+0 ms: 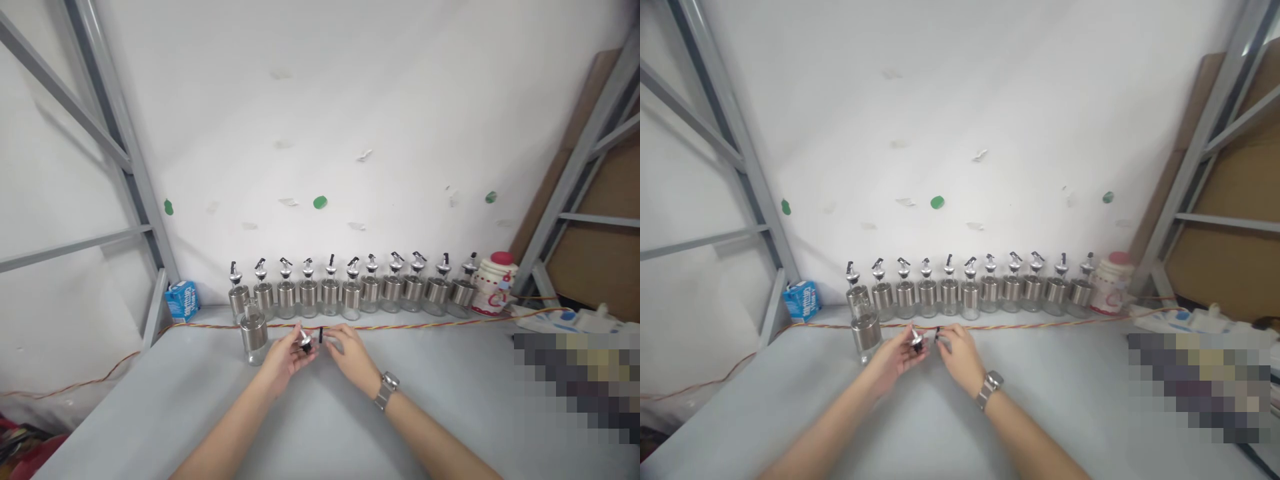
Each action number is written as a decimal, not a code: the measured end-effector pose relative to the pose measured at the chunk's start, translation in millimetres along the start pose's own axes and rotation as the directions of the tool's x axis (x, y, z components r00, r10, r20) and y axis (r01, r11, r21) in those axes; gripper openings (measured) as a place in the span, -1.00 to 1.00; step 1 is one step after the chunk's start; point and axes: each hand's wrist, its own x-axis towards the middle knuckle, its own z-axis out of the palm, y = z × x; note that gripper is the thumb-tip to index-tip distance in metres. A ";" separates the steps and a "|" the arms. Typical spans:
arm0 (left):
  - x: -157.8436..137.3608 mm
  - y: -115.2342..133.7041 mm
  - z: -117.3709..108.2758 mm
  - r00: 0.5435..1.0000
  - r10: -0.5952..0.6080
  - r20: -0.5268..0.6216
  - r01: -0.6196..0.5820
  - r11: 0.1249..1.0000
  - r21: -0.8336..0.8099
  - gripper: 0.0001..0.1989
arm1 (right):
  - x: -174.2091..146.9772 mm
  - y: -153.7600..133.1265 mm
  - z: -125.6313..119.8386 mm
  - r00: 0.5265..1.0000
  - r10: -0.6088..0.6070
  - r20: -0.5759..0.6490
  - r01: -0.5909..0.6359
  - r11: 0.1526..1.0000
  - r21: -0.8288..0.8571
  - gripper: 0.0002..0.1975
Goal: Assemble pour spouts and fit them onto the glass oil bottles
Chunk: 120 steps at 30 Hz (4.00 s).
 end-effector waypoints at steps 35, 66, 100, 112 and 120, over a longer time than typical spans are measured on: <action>6.8 -1.8 -1.2 0.983 -0.003 -0.182 -0.006 0.999 -0.048 -0.64 | 4.6 12.1 14.5 0.999 0.054 0.001 -0.050 0.937 -0.347 -0.92; 1.8 -10.2 6.4 0.984 0.164 -0.072 -0.136 0.946 0.295 -0.60 | 3.4 -0.9 15.6 0.969 0.206 0.135 -0.247 0.827 0.505 -0.90; -12.5 -5.3 11.3 0.975 0.043 0.217 -0.151 0.847 0.511 -0.59 | 11.4 -8.8 -16.3 0.946 0.241 0.214 -0.316 0.561 0.765 -0.77; -24.7 -1.1 22.7 0.946 0.106 0.307 -0.252 0.837 0.486 -0.71 | 5.7 -11.9 -4.5 0.944 0.244 0.222 -0.316 0.475 0.821 -0.73; -21.3 -1.3 16.3 0.943 0.057 0.328 -0.248 0.776 0.580 -0.76 | 6.6 -1.9 -10.2 0.951 0.112 0.289 -0.256 0.811 0.526 -0.68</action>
